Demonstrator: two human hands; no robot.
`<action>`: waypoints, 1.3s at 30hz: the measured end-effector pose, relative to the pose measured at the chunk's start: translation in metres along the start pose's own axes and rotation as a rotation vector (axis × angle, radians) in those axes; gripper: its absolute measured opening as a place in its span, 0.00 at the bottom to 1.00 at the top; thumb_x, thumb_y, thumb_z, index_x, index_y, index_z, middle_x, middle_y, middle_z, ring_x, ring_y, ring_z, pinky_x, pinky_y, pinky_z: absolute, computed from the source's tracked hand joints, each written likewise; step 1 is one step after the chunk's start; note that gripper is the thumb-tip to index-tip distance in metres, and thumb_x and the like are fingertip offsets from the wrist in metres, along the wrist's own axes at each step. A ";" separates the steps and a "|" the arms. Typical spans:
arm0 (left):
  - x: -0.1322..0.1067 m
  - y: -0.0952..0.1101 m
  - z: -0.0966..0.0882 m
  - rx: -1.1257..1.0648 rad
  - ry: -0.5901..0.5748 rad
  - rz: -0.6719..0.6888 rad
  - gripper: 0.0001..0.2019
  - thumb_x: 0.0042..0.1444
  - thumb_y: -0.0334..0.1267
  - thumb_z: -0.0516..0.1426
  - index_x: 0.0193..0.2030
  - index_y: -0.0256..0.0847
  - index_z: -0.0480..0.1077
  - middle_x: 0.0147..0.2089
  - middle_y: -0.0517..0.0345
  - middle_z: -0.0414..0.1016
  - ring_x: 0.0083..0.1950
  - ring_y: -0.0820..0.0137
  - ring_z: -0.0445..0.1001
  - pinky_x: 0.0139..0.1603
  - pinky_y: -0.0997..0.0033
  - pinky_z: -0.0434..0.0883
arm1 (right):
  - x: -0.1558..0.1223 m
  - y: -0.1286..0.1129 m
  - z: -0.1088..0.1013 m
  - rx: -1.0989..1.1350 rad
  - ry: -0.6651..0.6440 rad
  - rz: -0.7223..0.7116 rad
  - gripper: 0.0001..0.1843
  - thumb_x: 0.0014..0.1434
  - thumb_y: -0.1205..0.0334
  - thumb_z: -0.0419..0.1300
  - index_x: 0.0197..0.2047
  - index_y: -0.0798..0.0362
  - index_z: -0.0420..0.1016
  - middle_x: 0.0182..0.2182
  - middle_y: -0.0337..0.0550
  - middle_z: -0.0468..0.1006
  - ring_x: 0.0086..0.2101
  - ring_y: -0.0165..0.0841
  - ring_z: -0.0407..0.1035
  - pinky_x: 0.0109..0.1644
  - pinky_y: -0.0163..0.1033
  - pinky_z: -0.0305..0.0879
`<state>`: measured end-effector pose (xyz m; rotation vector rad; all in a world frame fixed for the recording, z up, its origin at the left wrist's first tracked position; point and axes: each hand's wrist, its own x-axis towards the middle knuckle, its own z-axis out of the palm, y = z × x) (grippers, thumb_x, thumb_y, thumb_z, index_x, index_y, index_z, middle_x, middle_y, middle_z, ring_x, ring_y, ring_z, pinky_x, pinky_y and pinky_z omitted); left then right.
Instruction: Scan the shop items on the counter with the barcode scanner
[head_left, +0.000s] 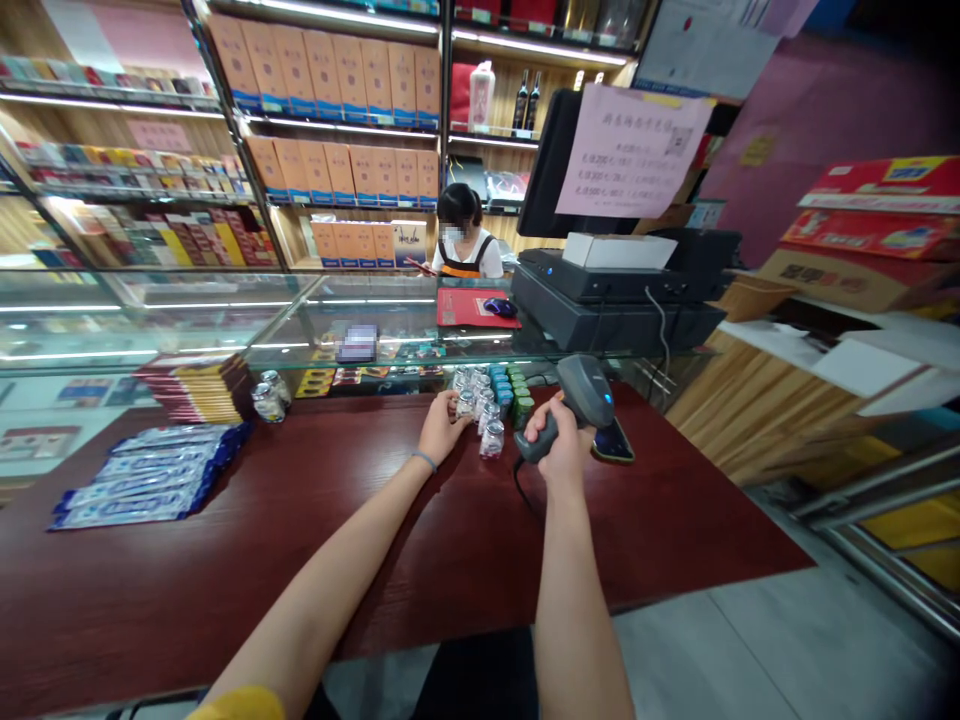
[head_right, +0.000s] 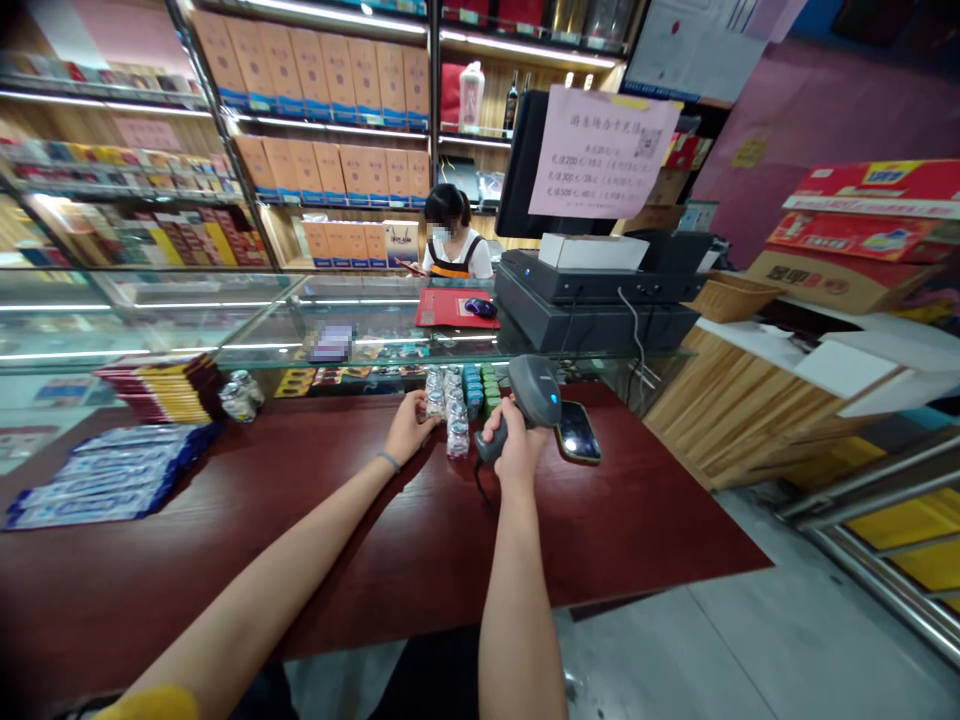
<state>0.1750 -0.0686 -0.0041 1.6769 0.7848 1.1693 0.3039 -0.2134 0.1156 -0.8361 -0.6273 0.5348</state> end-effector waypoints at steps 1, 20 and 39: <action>-0.001 0.001 -0.001 -0.015 0.003 -0.004 0.24 0.48 0.29 0.66 0.52 0.39 0.65 0.42 0.57 0.68 0.42 0.70 0.71 0.42 0.69 0.73 | -0.001 0.000 0.001 -0.005 -0.009 0.005 0.18 0.52 0.50 0.68 0.36 0.48 0.65 0.16 0.25 0.65 0.13 0.25 0.60 0.17 0.31 0.56; -0.052 0.029 -0.260 0.343 0.665 0.132 0.21 0.56 0.39 0.64 0.56 0.40 0.69 0.50 0.49 0.69 0.51 0.63 0.71 0.52 0.62 0.73 | -0.041 0.026 0.036 -0.373 -0.318 -0.012 0.19 0.56 0.52 0.69 0.23 0.52 0.69 0.16 0.35 0.70 0.17 0.28 0.63 0.22 0.36 0.63; -0.053 -0.017 -0.293 0.545 0.551 0.007 0.43 0.48 0.30 0.66 0.71 0.42 0.58 0.72 0.36 0.49 0.77 0.41 0.47 0.74 0.40 0.50 | -0.104 0.077 0.068 -1.152 -0.768 -0.484 0.18 0.53 0.56 0.61 0.48 0.49 0.72 0.25 0.44 0.81 0.25 0.46 0.79 0.28 0.40 0.67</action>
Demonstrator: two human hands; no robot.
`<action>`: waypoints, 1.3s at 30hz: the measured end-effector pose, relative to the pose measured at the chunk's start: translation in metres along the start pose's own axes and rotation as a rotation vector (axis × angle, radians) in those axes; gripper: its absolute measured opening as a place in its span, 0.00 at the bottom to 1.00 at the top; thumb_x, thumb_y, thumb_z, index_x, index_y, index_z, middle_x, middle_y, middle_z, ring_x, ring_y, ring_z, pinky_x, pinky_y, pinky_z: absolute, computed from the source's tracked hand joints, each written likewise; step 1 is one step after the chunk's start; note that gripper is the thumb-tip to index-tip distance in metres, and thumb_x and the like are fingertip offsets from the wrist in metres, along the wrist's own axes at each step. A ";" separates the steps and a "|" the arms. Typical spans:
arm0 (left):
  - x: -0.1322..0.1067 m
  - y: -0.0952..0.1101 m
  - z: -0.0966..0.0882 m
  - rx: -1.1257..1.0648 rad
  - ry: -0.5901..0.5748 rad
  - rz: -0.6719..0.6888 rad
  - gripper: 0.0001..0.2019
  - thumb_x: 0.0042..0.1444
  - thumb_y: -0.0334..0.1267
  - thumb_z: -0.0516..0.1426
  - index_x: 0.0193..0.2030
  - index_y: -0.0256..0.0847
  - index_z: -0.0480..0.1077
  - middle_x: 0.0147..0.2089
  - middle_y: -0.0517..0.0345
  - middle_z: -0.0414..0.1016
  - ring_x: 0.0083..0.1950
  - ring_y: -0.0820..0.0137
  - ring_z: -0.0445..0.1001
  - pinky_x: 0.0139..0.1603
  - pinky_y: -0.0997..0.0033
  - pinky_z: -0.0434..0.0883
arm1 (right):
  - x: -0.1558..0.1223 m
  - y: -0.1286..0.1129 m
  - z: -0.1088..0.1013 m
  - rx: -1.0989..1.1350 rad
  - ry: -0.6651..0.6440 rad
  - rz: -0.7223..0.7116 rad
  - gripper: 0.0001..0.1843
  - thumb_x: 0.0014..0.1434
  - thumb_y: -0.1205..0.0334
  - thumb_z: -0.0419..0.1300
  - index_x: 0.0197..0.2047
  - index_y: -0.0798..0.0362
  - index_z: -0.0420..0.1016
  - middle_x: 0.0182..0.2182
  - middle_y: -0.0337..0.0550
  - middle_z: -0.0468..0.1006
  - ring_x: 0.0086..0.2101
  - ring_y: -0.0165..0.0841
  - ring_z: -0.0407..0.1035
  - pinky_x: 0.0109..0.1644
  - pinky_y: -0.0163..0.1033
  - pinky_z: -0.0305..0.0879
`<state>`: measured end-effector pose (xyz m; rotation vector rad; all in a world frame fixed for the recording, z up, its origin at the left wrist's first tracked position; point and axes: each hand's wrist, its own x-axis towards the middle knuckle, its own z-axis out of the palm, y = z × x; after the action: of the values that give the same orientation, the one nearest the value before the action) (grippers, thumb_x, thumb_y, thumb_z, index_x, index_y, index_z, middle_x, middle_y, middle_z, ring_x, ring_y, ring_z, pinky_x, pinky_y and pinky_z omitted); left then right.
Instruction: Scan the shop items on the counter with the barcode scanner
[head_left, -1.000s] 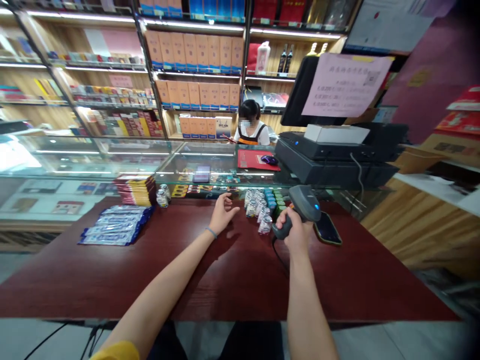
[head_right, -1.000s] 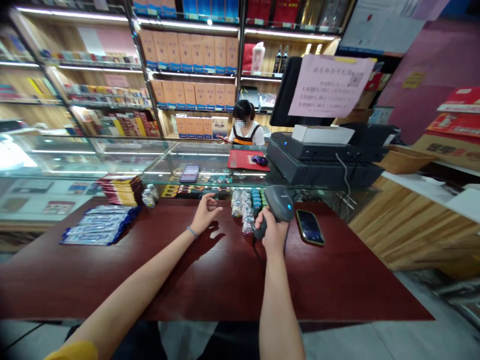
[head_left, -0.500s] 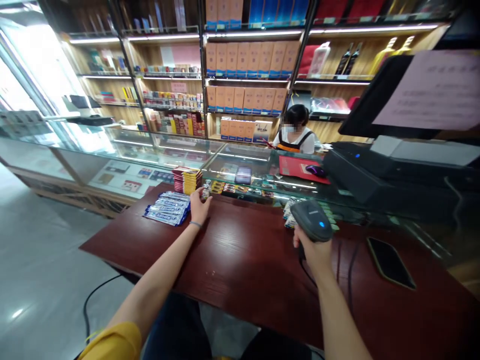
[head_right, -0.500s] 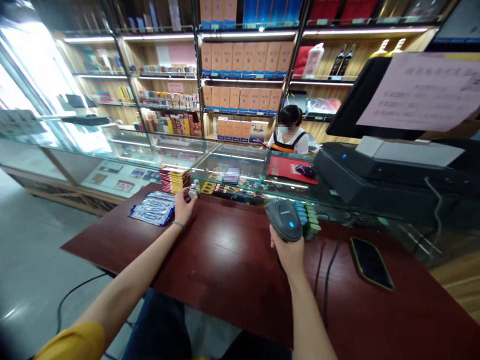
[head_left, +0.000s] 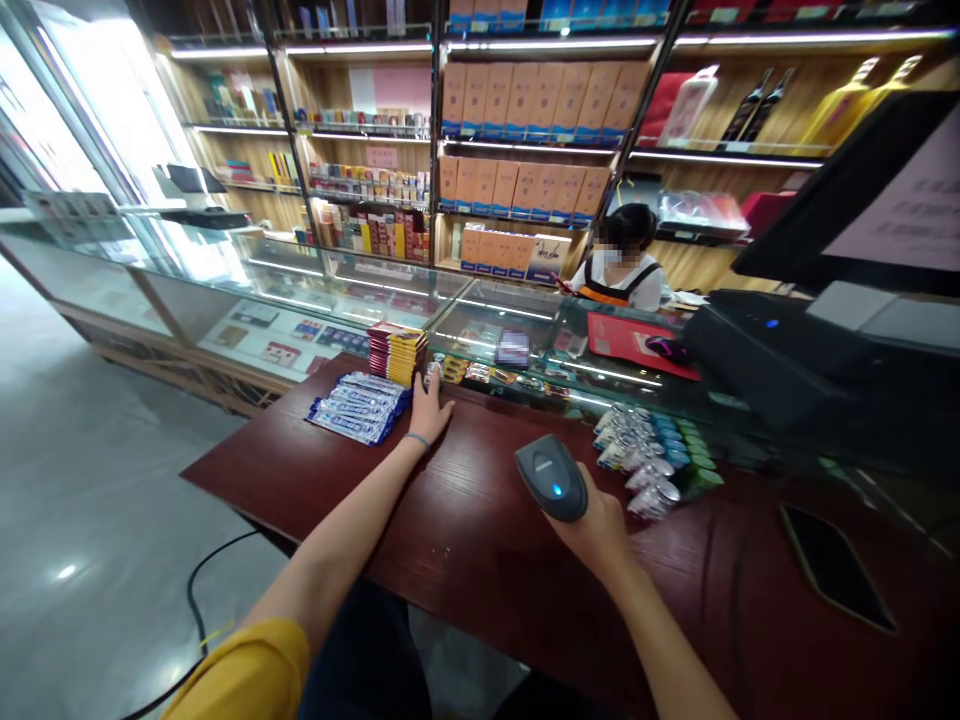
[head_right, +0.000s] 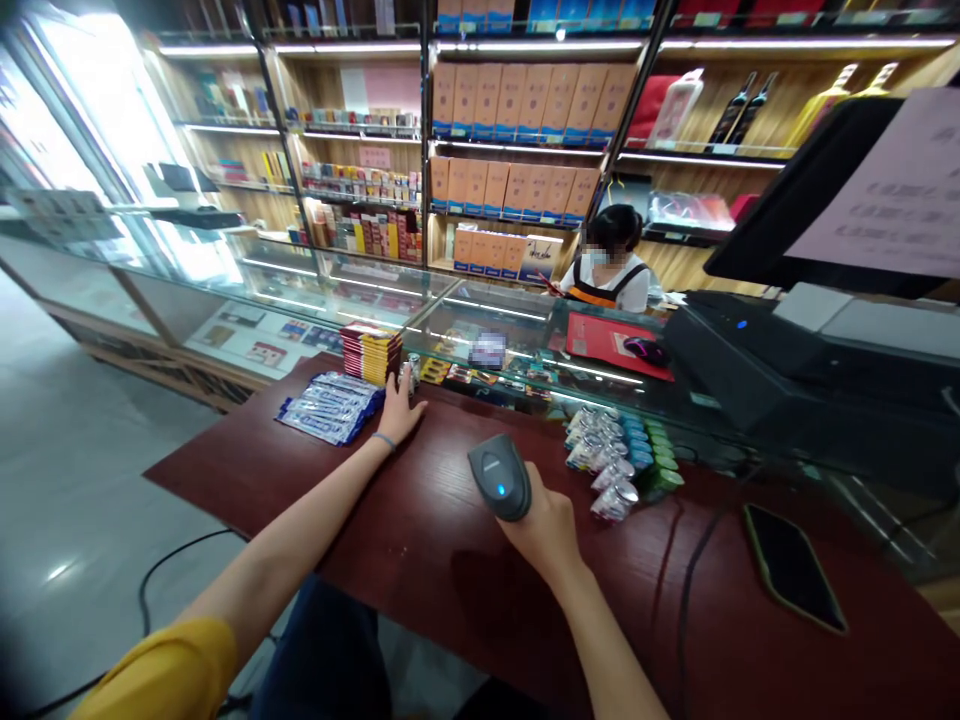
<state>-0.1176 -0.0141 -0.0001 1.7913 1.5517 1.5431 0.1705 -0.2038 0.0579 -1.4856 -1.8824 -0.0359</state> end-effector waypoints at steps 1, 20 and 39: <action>0.000 -0.002 0.001 0.009 -0.014 -0.007 0.42 0.49 0.30 0.66 0.71 0.41 0.58 0.72 0.35 0.49 0.77 0.41 0.48 0.74 0.40 0.51 | 0.000 0.000 0.001 -0.009 -0.019 -0.026 0.18 0.54 0.56 0.61 0.49 0.50 0.72 0.25 0.44 0.81 0.25 0.47 0.79 0.28 0.40 0.66; -0.001 0.010 -0.012 -0.354 0.011 -0.069 0.28 0.58 0.38 0.61 0.65 0.43 0.63 0.56 0.46 0.69 0.58 0.59 0.69 0.63 0.55 0.66 | -0.002 0.007 0.000 0.031 -0.080 -0.087 0.20 0.55 0.58 0.62 0.50 0.50 0.67 0.26 0.42 0.81 0.26 0.45 0.79 0.28 0.39 0.67; -0.031 0.057 -0.014 -1.172 -0.769 -0.606 0.34 0.58 0.37 0.66 0.70 0.51 0.64 0.60 0.53 0.75 0.46 0.73 0.75 0.47 0.75 0.70 | -0.002 -0.013 -0.007 -0.025 -0.220 -0.191 0.32 0.49 0.63 0.63 0.58 0.53 0.63 0.32 0.43 0.83 0.28 0.40 0.79 0.30 0.35 0.65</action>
<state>-0.0954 -0.0670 0.0336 0.8811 0.4816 0.8987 0.1630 -0.2128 0.0677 -1.3667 -2.2044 0.0161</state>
